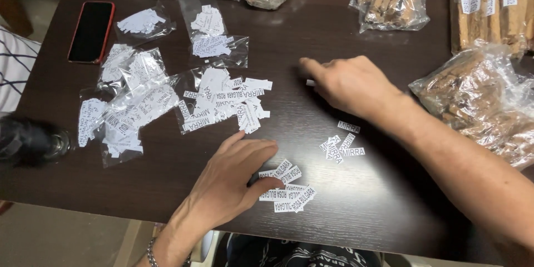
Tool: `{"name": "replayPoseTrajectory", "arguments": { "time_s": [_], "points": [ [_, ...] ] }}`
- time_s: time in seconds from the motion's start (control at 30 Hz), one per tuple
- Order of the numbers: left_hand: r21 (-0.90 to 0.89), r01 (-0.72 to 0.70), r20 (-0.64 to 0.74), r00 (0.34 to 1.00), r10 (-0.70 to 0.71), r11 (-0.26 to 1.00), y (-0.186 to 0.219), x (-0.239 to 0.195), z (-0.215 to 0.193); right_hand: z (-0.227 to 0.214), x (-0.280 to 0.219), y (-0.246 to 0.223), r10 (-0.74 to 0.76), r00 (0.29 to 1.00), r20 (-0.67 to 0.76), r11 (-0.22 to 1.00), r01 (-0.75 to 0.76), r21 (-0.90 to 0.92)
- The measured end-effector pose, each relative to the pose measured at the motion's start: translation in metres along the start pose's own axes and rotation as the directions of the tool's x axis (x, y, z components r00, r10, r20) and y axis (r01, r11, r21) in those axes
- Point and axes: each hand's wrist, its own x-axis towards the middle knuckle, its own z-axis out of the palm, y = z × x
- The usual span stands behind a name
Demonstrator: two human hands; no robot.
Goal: The person is packaging small bundles of wooden sticks into plastic bags and adding printed labels to each package.
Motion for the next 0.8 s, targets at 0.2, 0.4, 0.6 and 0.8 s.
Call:
{"name": "replayPoseTrajectory", "arguments": {
  "time_s": [0.2, 0.4, 0.6, 0.8],
  "points": [
    [-0.030, -0.103, -0.099, 0.990, 0.099, 0.994, 0.006, -0.010, 0.008, 0.022, 0.005, 0.003, -0.131, 0.980, -0.147, 0.979, 0.105, -0.175],
    [-0.066, -0.093, -0.194, 0.978, 0.079, 0.993, 0.009, -0.027, 0.011, -0.003, 0.009, 0.020, 0.097, 0.995, 0.001, 0.913, -0.089, 0.398],
    [-0.126, 0.056, -0.114, 0.991, -0.071, 0.990, 0.001, -0.039, 0.036, -0.012, 0.038, 0.034, -0.162, 0.951, 0.262, 0.980, 0.124, 0.155],
    [-0.156, -0.091, -0.258, 0.965, 0.048, 0.984, 0.022, -0.040, 0.044, -0.017, 0.070, 0.036, -0.056, 0.844, 0.533, 0.982, -0.050, 0.183]
  ]
}}
